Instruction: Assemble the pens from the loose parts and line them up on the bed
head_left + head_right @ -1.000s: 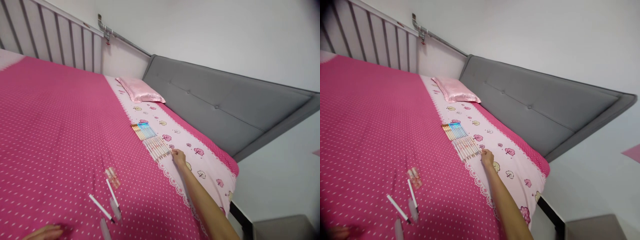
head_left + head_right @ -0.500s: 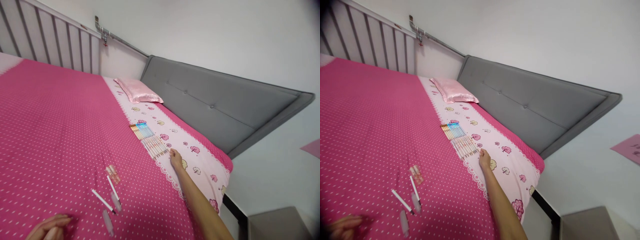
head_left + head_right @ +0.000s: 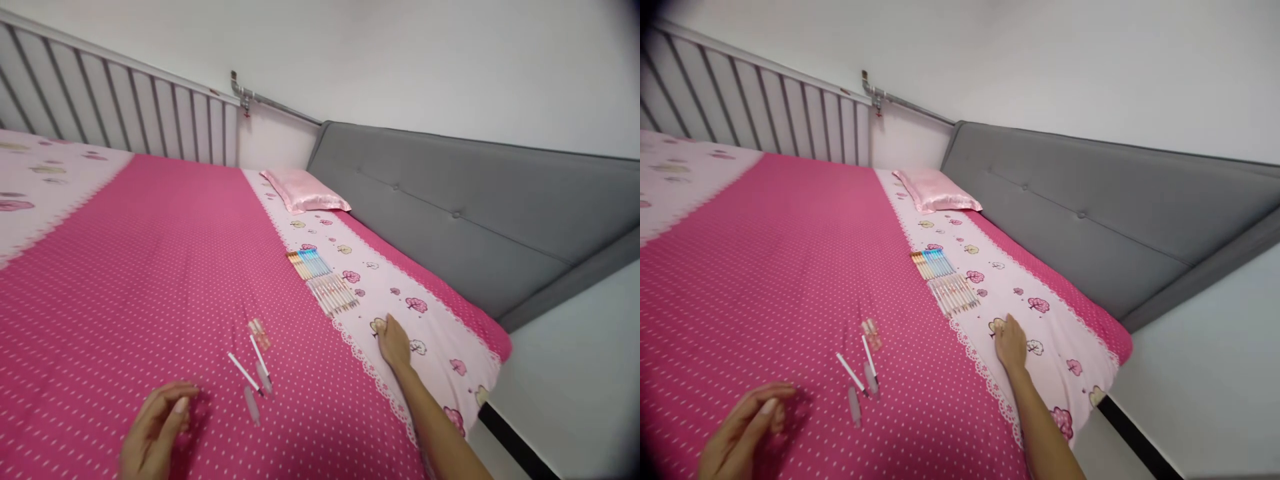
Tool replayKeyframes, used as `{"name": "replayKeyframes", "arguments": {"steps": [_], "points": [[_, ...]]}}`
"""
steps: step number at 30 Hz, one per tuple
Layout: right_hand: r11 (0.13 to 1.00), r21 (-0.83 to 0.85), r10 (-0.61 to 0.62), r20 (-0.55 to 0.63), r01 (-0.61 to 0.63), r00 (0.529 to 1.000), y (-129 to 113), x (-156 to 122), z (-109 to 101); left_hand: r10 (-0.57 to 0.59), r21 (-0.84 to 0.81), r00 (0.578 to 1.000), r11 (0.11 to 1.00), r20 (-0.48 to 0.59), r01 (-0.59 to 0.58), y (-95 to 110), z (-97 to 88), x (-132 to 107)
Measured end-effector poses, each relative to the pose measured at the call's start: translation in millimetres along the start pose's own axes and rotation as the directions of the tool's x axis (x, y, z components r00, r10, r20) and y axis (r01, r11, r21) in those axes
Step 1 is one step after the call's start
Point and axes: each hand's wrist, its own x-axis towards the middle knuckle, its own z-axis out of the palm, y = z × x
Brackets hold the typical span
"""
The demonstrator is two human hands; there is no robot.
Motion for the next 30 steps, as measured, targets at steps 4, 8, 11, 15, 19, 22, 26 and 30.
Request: {"name": "replayKeyframes", "arguments": {"steps": [4,8,11,15,19,22,26,30], "points": [[0.995,-0.074,0.062,0.005,-0.061,0.998,38.7,-9.5,-15.3,0.034,0.076,0.998,0.996,0.051,-0.038,12.5,-4.6,-1.6],[0.98,-0.121,0.158,0.006,-0.157,0.987,82.3,-21.4,-30.1,0.082,0.106,0.996,0.991,0.021,-0.084,31.3,-1.2,2.1],[0.942,-0.163,0.296,0.002,-0.292,0.955,105.0,-31.2,-43.6,0.124,0.081,0.992,0.989,0.005,-0.124,53.7,7.6,13.9],[0.862,-0.058,0.506,0.018,-0.504,0.862,105.8,-34.9,-69.6,0.189,-0.031,0.974,0.981,-0.122,-0.194,89.7,26.3,40.8],[0.798,-0.055,0.599,-0.037,-0.6,0.8,78.9,-19.9,-90.9,0.133,-0.278,0.949,0.936,-0.287,-0.216,111.5,48.0,67.9],[0.875,-0.041,0.483,-0.004,-0.483,0.875,42.1,-6.7,-95.1,-0.008,-0.38,0.946,0.917,-0.324,-0.123,110.5,57.4,80.1],[0.932,0.264,0.205,0.179,-0.248,0.962,-34.7,-4.1,-92.7,-0.106,-0.383,0.937,0.923,-0.334,-0.032,89.5,56.5,83.8],[0.861,0.506,-0.145,0.338,-0.05,0.93,-132.9,-15.6,-85.6,-0.208,-0.269,0.94,0.954,-0.27,0.134,61.1,48.4,82.5]]}}
